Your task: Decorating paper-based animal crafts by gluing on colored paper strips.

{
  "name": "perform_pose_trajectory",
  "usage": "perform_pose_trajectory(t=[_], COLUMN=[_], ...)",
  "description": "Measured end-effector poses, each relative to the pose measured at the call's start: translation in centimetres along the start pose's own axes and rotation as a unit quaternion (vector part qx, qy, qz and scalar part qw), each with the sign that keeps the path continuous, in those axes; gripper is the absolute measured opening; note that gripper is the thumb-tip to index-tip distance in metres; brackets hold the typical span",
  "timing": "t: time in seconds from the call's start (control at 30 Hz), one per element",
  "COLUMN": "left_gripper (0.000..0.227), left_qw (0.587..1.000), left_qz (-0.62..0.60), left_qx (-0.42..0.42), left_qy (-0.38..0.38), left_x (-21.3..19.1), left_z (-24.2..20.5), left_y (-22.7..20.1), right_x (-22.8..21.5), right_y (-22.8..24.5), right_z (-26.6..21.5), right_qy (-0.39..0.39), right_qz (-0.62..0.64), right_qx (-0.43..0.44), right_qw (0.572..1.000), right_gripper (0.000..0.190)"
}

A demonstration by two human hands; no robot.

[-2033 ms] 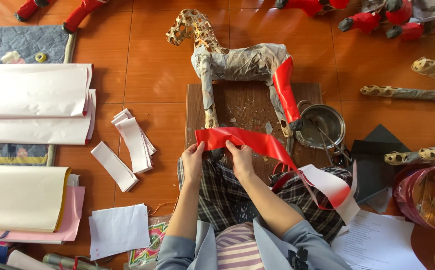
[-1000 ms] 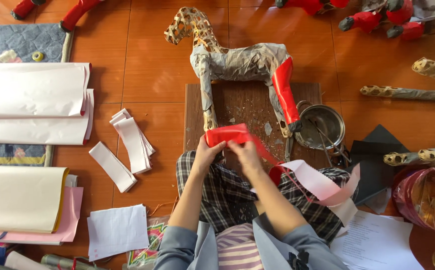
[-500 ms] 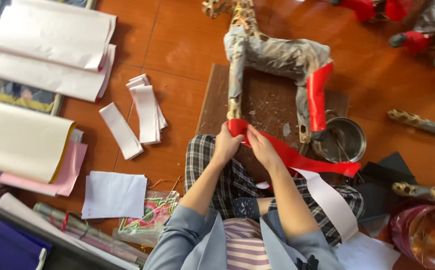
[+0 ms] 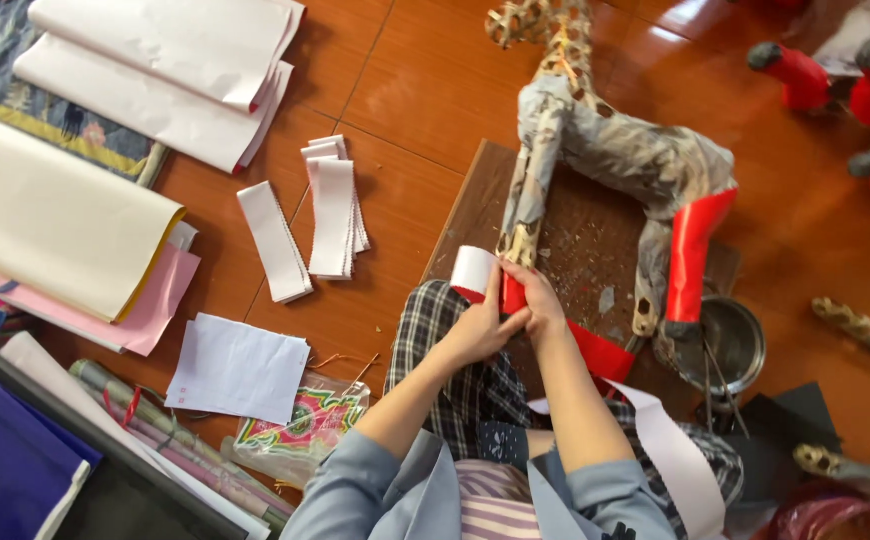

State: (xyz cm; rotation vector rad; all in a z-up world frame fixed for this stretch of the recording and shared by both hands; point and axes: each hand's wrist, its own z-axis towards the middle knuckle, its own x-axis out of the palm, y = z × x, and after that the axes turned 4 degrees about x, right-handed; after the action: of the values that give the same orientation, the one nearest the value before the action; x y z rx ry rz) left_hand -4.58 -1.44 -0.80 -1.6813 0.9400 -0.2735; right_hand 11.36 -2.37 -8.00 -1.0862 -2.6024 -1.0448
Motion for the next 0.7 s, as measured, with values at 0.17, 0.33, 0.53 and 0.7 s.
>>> perform_pose_trajectory(t=[0.17, 0.33, 0.53, 0.7], left_gripper=[0.039, 0.021, 0.013, 0.021], left_qw=[0.987, 0.925, 0.889, 0.894], left_qz=[-0.116, 0.182, 0.404, 0.434], left_qx=[-0.092, 0.015, -0.028, -0.044], left_qy=[-0.062, -0.332, -0.213, -0.106], left_x=[-9.1, -12.3, -13.4, -12.5], left_z=[-0.8, 5.7, 8.2, 7.6], left_y=[3.0, 22.5, 22.3, 23.1], right_x=[0.9, 2.1, 2.5, 2.0], right_y=[-0.3, 0.2, 0.7, 0.4], right_z=[-0.5, -1.7, -2.9, -2.5], right_qy=[0.007, -0.006, -0.006, 0.013], right_qz=[0.027, 0.041, 0.066, 0.072], right_qx=[-0.025, -0.006, 0.002, -0.002], right_qw=[0.999, 0.999, 0.998, 0.997], right_gripper=[0.032, 0.036, 0.039, 0.038])
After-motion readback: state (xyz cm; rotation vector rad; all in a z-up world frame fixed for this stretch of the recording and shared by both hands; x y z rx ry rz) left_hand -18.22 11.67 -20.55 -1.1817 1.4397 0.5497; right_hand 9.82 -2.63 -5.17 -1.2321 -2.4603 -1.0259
